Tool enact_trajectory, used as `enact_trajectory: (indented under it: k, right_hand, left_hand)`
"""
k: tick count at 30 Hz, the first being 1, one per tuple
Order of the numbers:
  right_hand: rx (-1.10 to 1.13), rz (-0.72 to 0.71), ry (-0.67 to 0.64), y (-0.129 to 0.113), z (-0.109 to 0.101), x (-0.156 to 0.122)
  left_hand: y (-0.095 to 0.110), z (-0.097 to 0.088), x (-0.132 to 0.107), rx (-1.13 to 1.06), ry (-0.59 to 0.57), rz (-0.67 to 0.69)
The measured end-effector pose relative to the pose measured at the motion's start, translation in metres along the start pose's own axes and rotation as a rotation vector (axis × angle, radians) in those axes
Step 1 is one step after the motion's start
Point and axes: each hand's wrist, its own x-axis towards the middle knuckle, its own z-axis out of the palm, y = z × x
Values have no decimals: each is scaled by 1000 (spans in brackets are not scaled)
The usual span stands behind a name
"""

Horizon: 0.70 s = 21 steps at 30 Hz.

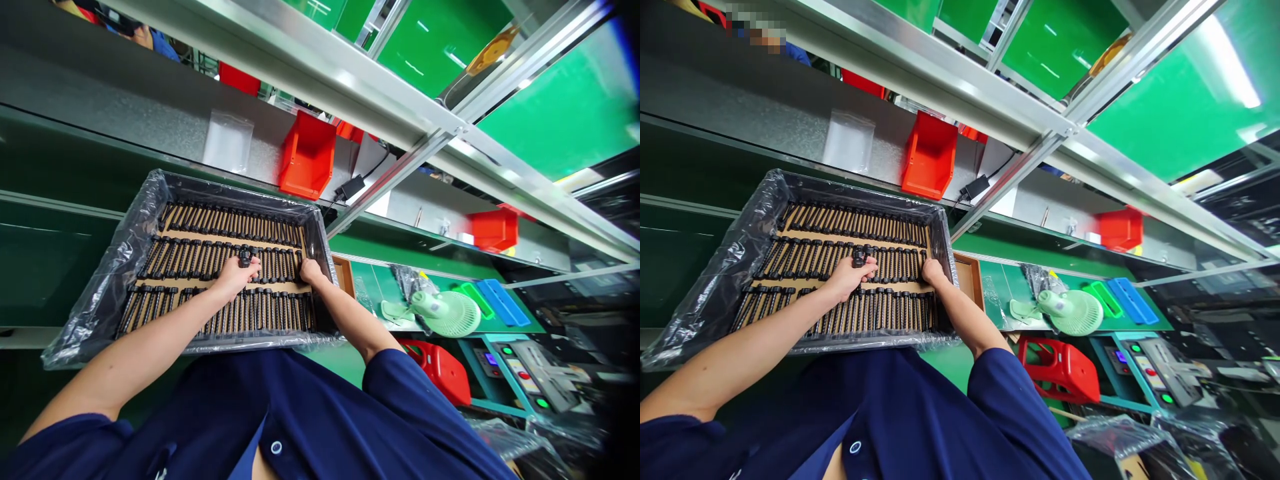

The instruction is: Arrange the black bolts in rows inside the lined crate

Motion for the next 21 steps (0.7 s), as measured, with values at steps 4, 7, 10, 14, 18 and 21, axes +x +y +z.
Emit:
enact_trajectory:
  k: [4, 7, 10, 14, 18, 21]
  right_hand:
    - [14, 70, 2, -3, -2, -4]
    - [30, 80, 4, -6, -5, -6]
    - [53, 68, 8, -5, -9, -8]
    - [88, 55, 43, 0, -18, -14]
    - [374, -63, 143, -18, -30, -36]
    - [1006, -321, -28, -56, -35, -63]
  left_hand:
    - [-2, -2, 1, 27, -23, 5]
    - [-4, -3, 3, 27, -31, -4]
    - [-6, -3, 4, 0, -27, -38]
    - [-5, -1, 4, -82, -69, -145]
    - [-5, 3, 4, -183, -87, -164]
    - [-7, 5, 2, -227, -79, -130]
